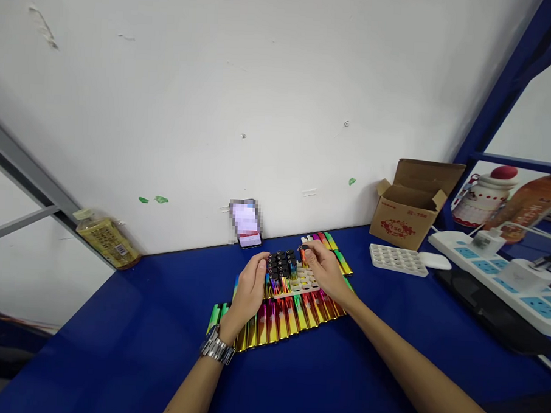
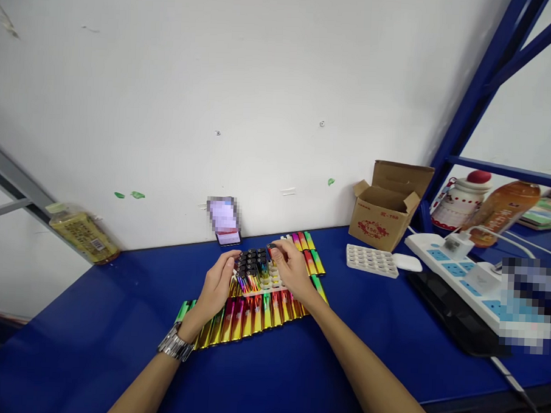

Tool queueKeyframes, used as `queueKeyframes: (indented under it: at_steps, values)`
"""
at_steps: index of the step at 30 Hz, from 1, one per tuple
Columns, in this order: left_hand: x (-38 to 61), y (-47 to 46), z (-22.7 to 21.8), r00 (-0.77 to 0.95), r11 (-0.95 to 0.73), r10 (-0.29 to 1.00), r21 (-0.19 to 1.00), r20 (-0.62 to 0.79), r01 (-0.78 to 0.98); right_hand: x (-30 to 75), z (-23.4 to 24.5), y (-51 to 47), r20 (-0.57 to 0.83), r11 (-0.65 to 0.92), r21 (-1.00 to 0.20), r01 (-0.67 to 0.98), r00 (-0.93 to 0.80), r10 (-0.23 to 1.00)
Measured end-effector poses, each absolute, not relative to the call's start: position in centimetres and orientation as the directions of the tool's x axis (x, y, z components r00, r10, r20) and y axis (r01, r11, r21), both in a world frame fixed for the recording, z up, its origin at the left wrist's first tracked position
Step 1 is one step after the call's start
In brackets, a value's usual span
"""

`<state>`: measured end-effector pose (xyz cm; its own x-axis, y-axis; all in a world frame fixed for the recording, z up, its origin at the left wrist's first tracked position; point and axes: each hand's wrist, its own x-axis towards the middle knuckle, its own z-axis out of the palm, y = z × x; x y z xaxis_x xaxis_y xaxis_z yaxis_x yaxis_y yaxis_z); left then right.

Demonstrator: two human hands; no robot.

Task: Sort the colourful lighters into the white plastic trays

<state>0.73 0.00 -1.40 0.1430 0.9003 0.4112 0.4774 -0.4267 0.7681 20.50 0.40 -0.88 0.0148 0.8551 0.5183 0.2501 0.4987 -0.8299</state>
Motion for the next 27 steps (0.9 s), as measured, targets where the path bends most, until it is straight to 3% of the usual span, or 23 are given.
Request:
queueKeyframes:
  at_steps: [6, 15, 19, 22, 24, 27]
  values:
    - [0.7, 0.0, -1.4, 0.145, -0.431, 0.898, 0.763, 0.416, 0.481, 21.3, -1.2, 0.1, 0.560, 0.591, -0.737, 0.328, -0.193, 0.806]
    - [0.7, 0.0, -1.4, 0.142, -0.425, 0.901, 0.762, 0.411, 0.489, 21.9, -2.1, 0.4, 0.643, 0.726, -0.334, 0.601, -0.418, 0.642]
    - [0.7, 0.0, -1.4, 0.142, -0.426, 0.900, 0.763, 0.412, 0.486, 21.8, -1.7, 0.2, 0.605, 0.708, -0.307, 0.635, -0.444, 0.661]
    - [0.7, 0.0, -1.4, 0.148, -0.423, 0.902, 0.765, 0.405, 0.486, 21.9, -1.2, 0.4, 0.568, 0.604, -0.434, 0.669, -0.317, 0.759]
    - [0.7, -0.1, -1.4, 0.150, -0.422, 0.903, 0.762, 0.403, 0.491, 22.0, -1.0, 1.2, 0.527, 0.453, -0.498, 0.740, -0.157, 0.835]
    - [0.7, -0.1, -1.4, 0.155, -0.424, 0.902, 0.758, 0.403, 0.496, 22.0, -0.9, 3.0, 0.405, 0.203, -0.441, 0.874, -0.007, 0.914]
